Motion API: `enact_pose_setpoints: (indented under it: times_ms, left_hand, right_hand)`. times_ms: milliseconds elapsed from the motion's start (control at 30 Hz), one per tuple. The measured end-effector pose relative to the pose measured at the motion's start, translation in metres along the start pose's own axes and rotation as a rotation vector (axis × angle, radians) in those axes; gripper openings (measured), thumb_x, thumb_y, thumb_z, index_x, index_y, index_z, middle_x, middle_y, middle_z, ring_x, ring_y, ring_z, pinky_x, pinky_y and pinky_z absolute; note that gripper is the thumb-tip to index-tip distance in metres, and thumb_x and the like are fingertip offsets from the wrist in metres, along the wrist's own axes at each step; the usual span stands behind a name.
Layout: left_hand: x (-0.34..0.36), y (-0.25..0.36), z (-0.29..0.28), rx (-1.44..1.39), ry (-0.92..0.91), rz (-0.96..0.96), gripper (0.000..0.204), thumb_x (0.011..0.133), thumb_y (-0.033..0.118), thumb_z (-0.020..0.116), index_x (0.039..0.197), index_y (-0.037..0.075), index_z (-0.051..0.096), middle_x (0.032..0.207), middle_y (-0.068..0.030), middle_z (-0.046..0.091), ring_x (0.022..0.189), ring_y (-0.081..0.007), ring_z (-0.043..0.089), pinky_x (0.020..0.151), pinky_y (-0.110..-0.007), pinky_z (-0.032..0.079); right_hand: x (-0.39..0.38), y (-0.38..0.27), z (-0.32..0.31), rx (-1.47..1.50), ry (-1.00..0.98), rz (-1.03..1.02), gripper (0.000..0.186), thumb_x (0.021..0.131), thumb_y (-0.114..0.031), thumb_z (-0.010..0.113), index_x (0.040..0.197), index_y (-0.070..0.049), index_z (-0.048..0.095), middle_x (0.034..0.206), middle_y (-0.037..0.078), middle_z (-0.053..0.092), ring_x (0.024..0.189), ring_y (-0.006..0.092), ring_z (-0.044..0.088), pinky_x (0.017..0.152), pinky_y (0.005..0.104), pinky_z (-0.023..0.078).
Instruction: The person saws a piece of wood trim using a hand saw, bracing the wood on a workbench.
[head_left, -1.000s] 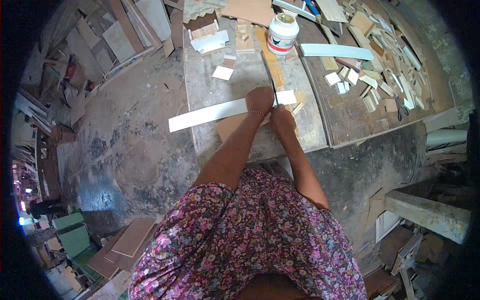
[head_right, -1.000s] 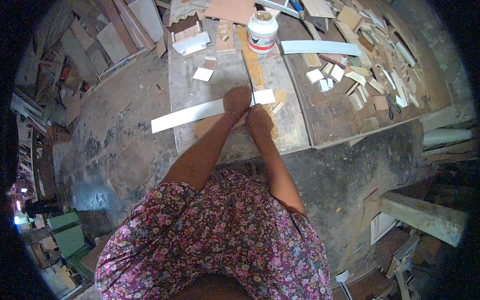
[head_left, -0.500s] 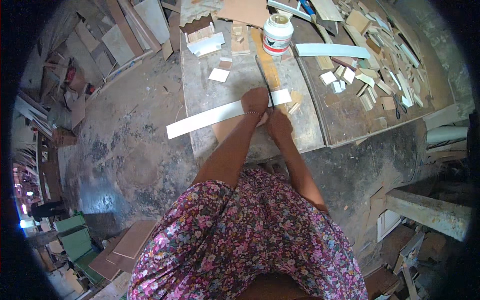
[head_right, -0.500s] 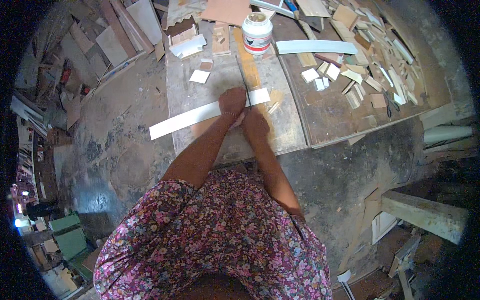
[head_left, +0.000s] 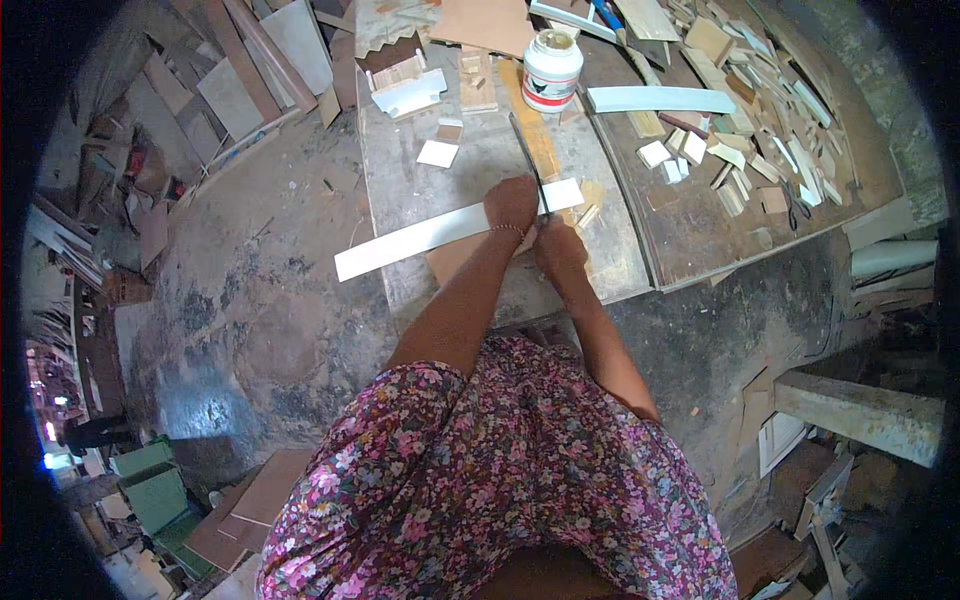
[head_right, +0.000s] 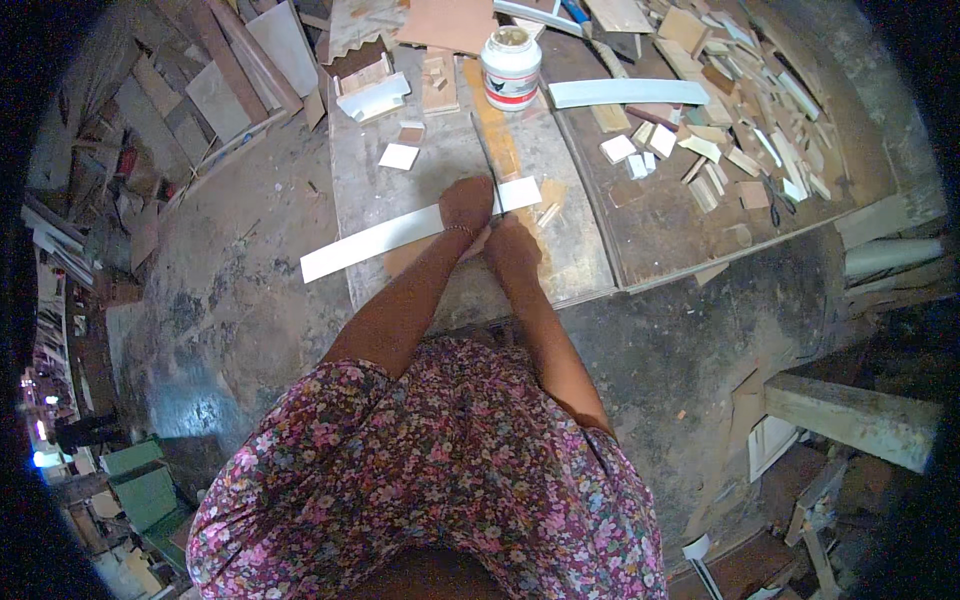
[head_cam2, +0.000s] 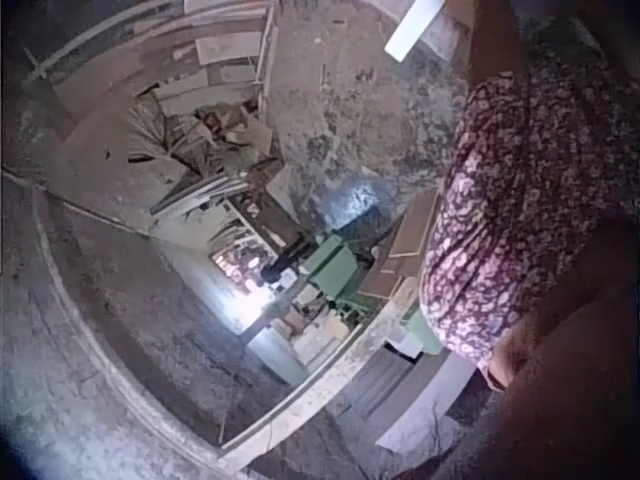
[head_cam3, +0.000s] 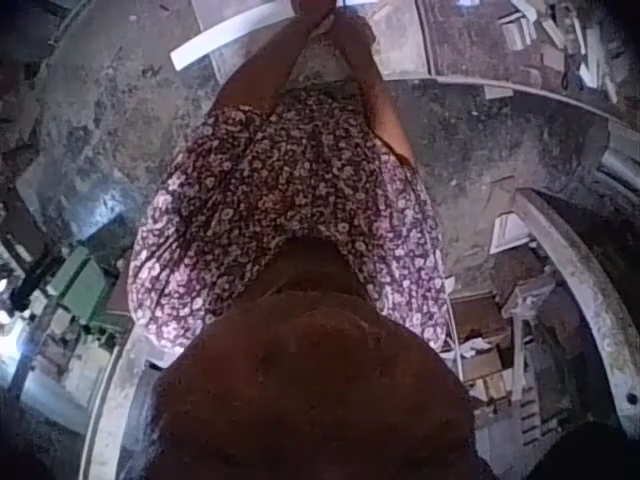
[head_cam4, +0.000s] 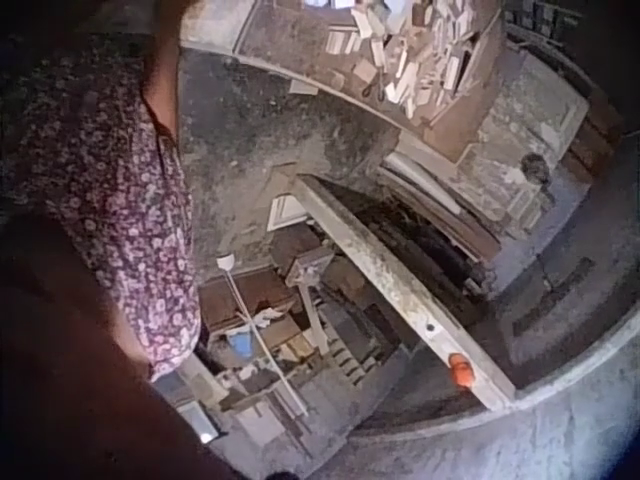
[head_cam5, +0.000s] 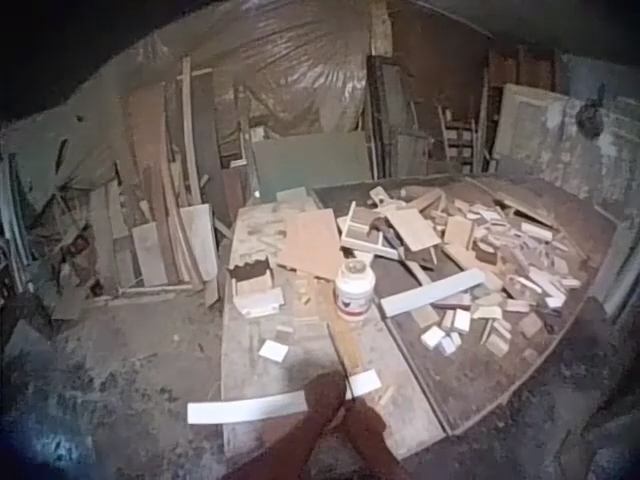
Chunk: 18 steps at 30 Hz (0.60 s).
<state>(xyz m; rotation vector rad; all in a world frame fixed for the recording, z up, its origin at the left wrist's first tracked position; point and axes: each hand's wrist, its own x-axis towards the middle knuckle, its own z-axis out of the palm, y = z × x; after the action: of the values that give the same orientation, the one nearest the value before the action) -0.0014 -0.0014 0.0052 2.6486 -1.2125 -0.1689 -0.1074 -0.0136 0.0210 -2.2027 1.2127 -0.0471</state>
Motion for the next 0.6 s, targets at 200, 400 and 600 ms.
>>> enact_pose_setpoints:
  times_ms: [200,400,600]
  left_hand:
    - [0.002,-0.003,0.005,-0.059,0.041,0.000,0.026,0.079,0.019,0.039,0.073,0.007,0.061,0.076,-0.0138,0.061,0.071,-0.0275,0.061,0.062,-0.039,0.049]
    - [-0.001,0.001,-0.003,-0.032,-0.005,-0.025,0.030,0.080,0.021,0.038,0.072,0.005,0.061,0.077,-0.0139,0.061,0.071,-0.0281,0.061,0.062,-0.041,0.048]
    - [0.000,-0.002,0.000,-0.082,0.034,-0.016,0.030,0.082,0.022,0.037,0.074,0.005,0.062,0.076,-0.0143,0.061,0.069,-0.0276,0.061,0.062,-0.039,0.049]
  right_hand:
    - [0.011,-0.004,0.001,-0.034,-0.021,0.031,0.026,0.079,-0.023,0.042,0.087,0.000,0.052,0.083,0.022,0.059,0.081,0.0366,0.057,0.069,0.0441,0.045]
    - [-0.002,-0.003,-0.002,-0.025,-0.013,-0.030,0.025,0.080,-0.021,0.040,0.086,0.000,0.053,0.085,0.022,0.059,0.080,0.0355,0.058,0.070,0.0431,0.045]
    - [0.003,-0.004,0.000,0.033,0.031,0.024,0.029,0.081,-0.023,0.038,0.086,0.001,0.053,0.084,0.024,0.058,0.081,0.0371,0.057,0.070,0.0445,0.044]
